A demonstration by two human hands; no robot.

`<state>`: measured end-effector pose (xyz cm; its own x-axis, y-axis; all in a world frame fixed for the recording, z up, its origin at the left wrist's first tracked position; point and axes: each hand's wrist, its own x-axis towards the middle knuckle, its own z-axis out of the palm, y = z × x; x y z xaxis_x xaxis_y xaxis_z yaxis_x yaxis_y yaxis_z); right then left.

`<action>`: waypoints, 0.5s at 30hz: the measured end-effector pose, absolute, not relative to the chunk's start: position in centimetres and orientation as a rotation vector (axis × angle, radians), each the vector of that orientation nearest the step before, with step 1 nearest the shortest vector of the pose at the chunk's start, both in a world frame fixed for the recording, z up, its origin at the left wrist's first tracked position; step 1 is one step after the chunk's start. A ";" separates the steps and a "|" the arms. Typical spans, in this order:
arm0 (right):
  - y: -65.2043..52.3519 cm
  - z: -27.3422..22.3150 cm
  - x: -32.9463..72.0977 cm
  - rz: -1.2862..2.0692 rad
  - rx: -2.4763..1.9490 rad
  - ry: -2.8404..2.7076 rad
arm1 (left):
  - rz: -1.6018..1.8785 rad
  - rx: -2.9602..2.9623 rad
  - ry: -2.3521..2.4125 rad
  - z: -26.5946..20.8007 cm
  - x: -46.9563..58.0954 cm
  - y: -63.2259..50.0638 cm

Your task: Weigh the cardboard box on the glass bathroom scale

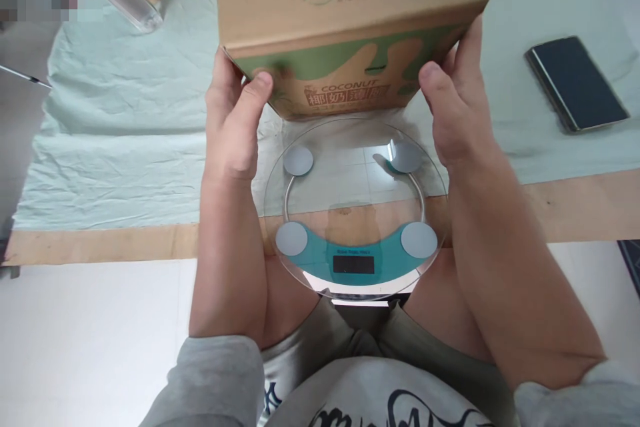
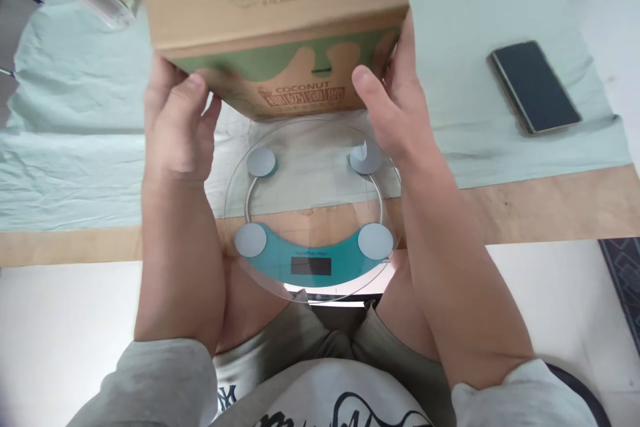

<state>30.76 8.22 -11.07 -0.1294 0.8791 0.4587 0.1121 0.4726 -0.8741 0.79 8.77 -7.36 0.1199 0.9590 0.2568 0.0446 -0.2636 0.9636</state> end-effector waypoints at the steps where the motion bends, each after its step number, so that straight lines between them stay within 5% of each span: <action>1: 8.5 -11.2 30.9 0.842 -0.902 -1.603 | 1.255 1.495 1.013 -7.6 0.8 9.1; 11: 7.3 -10.0 30.3 0.637 -1.366 -1.085 | 1.435 1.270 1.497 -8.5 0.9 8.9; 15: 6.8 -10.3 31.1 0.737 -1.496 -1.015 | 1.256 1.243 1.740 -9.4 -0.2 8.4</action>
<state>31.11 6.81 -10.34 0.4337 0.8970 0.0852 0.1961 -0.0016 -0.9806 -0.18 8.37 -9.43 -0.3394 0.9404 0.0233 0.3182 0.0914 0.9436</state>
